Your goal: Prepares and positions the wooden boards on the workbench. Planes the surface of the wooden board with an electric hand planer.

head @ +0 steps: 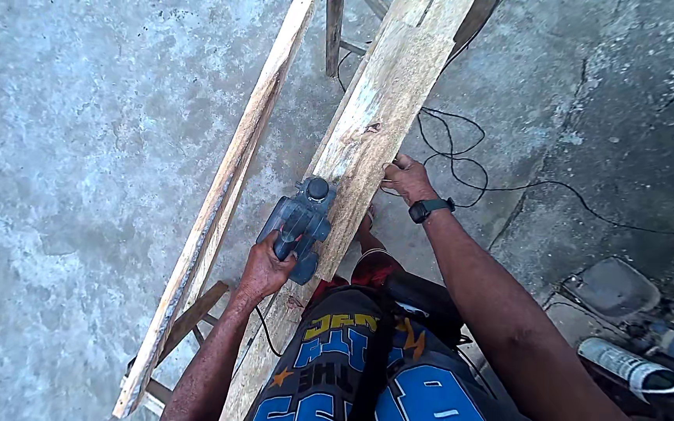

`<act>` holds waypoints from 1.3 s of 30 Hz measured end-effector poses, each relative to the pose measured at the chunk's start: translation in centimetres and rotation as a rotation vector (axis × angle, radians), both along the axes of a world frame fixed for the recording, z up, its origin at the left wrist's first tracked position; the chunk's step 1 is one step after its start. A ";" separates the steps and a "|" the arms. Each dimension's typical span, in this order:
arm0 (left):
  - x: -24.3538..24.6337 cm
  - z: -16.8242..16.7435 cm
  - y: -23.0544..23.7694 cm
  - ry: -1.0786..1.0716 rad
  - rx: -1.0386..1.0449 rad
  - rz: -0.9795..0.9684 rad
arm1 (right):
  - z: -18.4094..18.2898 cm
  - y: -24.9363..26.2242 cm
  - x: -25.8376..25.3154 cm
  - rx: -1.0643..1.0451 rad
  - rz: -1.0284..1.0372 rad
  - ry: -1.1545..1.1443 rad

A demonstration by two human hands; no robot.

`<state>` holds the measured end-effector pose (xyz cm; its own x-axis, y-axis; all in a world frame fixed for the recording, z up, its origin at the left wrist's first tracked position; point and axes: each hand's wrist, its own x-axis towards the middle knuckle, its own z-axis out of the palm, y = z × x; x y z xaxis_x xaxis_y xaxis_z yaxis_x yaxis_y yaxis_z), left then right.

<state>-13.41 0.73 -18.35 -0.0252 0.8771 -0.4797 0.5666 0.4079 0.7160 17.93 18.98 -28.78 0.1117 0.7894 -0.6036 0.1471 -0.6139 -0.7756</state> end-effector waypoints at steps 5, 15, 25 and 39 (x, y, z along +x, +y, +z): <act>0.4 -0.5 0.4 0.004 0.011 0.022 | 0.2 -0.2 -0.3 0.003 -0.017 0.002; 2.5 -0.4 5.0 0.037 -0.012 0.010 | -0.1 -0.2 -0.1 0.016 -0.017 -0.006; 4.7 -0.5 10.0 0.035 -0.022 -0.008 | -0.5 -0.2 0.3 0.011 -0.012 -0.022; 7.3 -0.5 16.7 0.032 -0.042 -0.008 | 0.3 -0.3 0.7 0.002 0.061 -0.080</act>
